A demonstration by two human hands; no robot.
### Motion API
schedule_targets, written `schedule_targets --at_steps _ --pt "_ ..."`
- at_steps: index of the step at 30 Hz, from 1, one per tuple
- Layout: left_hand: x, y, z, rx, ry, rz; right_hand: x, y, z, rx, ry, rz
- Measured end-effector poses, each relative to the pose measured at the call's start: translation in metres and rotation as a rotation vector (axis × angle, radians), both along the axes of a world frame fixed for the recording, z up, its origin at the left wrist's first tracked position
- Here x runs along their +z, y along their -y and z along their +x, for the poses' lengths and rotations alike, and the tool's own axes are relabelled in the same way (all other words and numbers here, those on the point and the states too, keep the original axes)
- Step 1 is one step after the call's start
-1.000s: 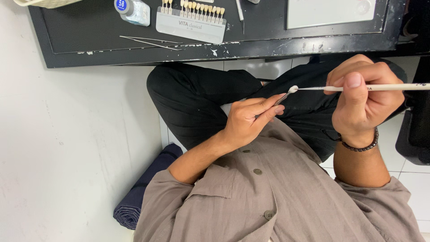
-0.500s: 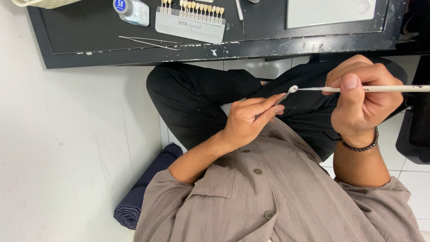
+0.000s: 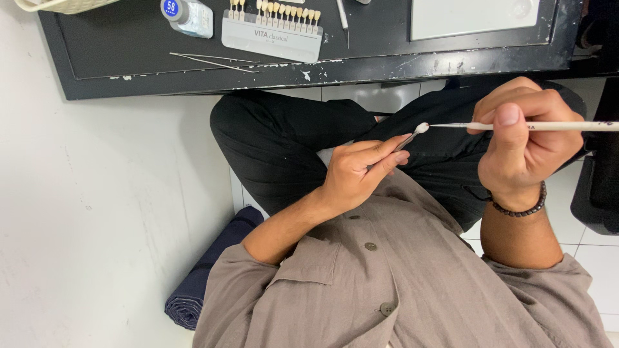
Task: The person sits on the floor holding a small white dental prosthesis with locking forceps in one hand and applies material to it with a fine brush in the other hand. They occasionally reach to the bench to dip the brush at a palette of shade/ceramic wells before resuming brush strokes on the prosthesis.
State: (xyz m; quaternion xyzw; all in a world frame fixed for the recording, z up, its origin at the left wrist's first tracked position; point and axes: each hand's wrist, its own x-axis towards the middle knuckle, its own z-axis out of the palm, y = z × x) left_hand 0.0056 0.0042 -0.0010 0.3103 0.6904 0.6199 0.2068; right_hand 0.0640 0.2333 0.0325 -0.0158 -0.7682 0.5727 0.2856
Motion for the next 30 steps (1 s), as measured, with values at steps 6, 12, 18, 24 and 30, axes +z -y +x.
schedule_targets --at_steps 6,12,18,24,30 --pt "0.0008 -0.0007 0.0007 0.015 -0.004 0.001 0.0015 -0.0002 -0.0015 0.01 -0.006 0.019" --pt "0.0013 0.0001 -0.0001 0.009 0.006 -0.001 0.0027 -0.0021 -0.002 0.026 -0.017 0.063" --pt "0.0013 -0.0005 0.0008 0.01 0.009 0.009 0.0012 -0.0001 -0.0019 0.026 -0.018 -0.025" --pt "0.0008 -0.0005 -0.0001 0.002 0.002 0.004 0.0033 -0.0002 -0.0026 0.031 -0.016 -0.031" --pt "0.0007 -0.0001 0.0012 0.008 0.013 0.015 0.0055 0.0034 -0.0019 0.031 -0.01 -0.017"
